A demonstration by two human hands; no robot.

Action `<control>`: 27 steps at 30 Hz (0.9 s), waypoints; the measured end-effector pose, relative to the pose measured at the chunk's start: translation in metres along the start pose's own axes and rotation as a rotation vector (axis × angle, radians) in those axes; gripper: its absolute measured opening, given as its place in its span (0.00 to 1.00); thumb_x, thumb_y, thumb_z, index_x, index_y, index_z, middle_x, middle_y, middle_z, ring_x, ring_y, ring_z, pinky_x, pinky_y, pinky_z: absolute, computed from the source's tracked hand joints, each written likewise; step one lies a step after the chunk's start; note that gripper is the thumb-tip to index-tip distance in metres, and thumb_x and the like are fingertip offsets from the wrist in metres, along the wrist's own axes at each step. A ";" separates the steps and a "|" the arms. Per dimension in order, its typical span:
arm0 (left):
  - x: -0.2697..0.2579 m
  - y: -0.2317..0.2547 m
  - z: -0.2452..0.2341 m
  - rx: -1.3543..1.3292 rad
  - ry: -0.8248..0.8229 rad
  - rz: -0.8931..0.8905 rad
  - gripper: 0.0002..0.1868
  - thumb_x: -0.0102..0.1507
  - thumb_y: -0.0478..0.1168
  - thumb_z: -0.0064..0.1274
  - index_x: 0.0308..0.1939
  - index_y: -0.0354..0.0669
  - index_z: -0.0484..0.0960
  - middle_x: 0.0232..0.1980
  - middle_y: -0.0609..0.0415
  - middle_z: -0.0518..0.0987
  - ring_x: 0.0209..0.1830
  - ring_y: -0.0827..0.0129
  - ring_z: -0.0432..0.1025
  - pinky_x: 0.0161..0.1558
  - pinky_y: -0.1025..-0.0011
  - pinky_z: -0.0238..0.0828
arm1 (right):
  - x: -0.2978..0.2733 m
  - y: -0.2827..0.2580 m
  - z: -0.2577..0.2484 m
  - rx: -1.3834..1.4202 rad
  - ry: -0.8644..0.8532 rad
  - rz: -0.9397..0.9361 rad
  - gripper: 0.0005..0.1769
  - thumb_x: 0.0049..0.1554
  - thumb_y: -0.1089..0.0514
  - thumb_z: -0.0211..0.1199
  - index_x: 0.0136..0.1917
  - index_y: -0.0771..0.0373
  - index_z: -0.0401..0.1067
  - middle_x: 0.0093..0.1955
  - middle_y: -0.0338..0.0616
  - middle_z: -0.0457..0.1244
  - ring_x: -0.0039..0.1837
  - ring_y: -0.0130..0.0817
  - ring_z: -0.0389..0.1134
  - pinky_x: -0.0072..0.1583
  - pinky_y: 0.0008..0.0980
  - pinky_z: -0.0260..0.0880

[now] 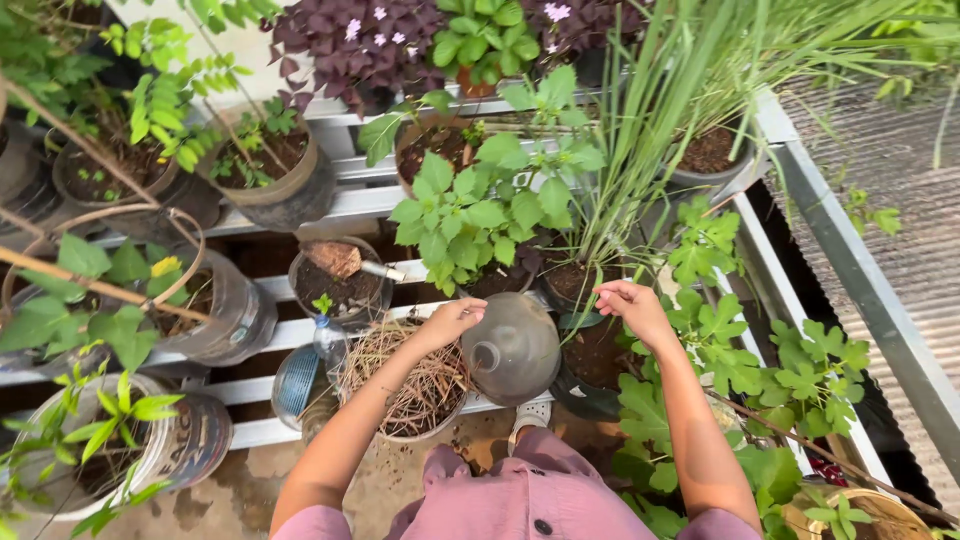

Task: Tending to and organizing various potted plants in a balcony garden.

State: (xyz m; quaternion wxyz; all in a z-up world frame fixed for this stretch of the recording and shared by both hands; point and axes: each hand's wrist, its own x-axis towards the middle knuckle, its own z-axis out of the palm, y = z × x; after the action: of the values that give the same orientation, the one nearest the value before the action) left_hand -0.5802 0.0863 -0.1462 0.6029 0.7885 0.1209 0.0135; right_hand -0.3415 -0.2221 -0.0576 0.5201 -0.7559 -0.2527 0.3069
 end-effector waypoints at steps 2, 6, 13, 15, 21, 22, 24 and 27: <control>0.020 0.027 0.007 0.021 -0.037 0.036 0.22 0.67 0.41 0.52 0.64 0.38 0.76 0.57 0.49 0.84 0.55 0.66 0.79 0.57 0.67 0.74 | 0.002 -0.010 -0.019 -0.043 0.046 -0.026 0.12 0.63 0.59 0.60 0.56 0.65 0.78 0.43 0.42 0.71 0.46 0.28 0.71 0.51 0.28 0.71; 0.064 0.075 0.025 0.076 -0.107 0.089 0.22 0.67 0.41 0.52 0.64 0.38 0.77 0.57 0.49 0.84 0.54 0.66 0.79 0.57 0.68 0.74 | 0.016 -0.014 -0.063 -0.066 0.134 -0.042 0.12 0.63 0.59 0.61 0.57 0.65 0.78 0.43 0.43 0.71 0.45 0.28 0.70 0.50 0.28 0.70; 0.152 0.124 0.071 0.056 -0.237 0.228 0.22 0.67 0.40 0.51 0.64 0.37 0.76 0.58 0.49 0.83 0.55 0.66 0.79 0.57 0.68 0.73 | 0.050 0.012 -0.142 0.064 0.261 -0.098 0.13 0.62 0.60 0.60 0.58 0.68 0.77 0.44 0.44 0.70 0.45 0.28 0.70 0.51 0.28 0.72; 0.176 0.149 0.086 0.082 -0.239 0.257 0.22 0.67 0.40 0.51 0.64 0.38 0.77 0.57 0.49 0.84 0.53 0.66 0.79 0.57 0.68 0.74 | 0.065 0.030 -0.165 0.173 0.308 -0.130 0.14 0.62 0.60 0.61 0.59 0.68 0.76 0.44 0.43 0.70 0.45 0.28 0.70 0.51 0.29 0.73; 0.240 0.190 0.159 0.089 -0.331 0.410 0.21 0.67 0.42 0.52 0.63 0.39 0.77 0.57 0.48 0.84 0.53 0.62 0.79 0.58 0.67 0.74 | 0.101 0.045 -0.203 0.147 0.538 -0.089 0.19 0.60 0.60 0.63 0.64 0.63 0.74 0.45 0.40 0.69 0.46 0.27 0.69 0.48 0.28 0.67; 0.249 0.200 0.170 0.092 -0.338 0.416 0.21 0.67 0.42 0.52 0.63 0.39 0.77 0.57 0.48 0.84 0.53 0.62 0.79 0.58 0.67 0.74 | 0.111 0.051 -0.209 0.148 0.548 -0.091 0.19 0.60 0.60 0.63 0.64 0.63 0.74 0.45 0.40 0.69 0.46 0.27 0.69 0.48 0.28 0.67; 0.266 0.219 0.189 0.179 -0.323 0.472 0.23 0.67 0.42 0.53 0.65 0.38 0.75 0.60 0.44 0.79 0.58 0.55 0.75 0.61 0.63 0.70 | 0.132 0.063 -0.220 0.170 0.594 -0.047 0.21 0.59 0.59 0.64 0.65 0.62 0.72 0.46 0.39 0.68 0.47 0.28 0.70 0.46 0.29 0.69; 0.317 0.214 0.227 0.179 -0.194 0.515 0.26 0.67 0.41 0.51 0.68 0.37 0.70 0.67 0.40 0.72 0.67 0.48 0.68 0.66 0.58 0.64 | 0.167 0.091 -0.233 0.233 0.613 -0.005 0.25 0.59 0.59 0.65 0.68 0.64 0.69 0.48 0.42 0.68 0.48 0.30 0.70 0.44 0.31 0.69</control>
State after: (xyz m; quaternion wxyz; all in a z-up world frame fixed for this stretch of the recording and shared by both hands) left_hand -0.1971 -0.1152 -0.0436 0.5164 0.8409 -0.1408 0.0798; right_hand -0.0528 -0.2822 -0.1135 0.6558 -0.7478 -0.0494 0.0906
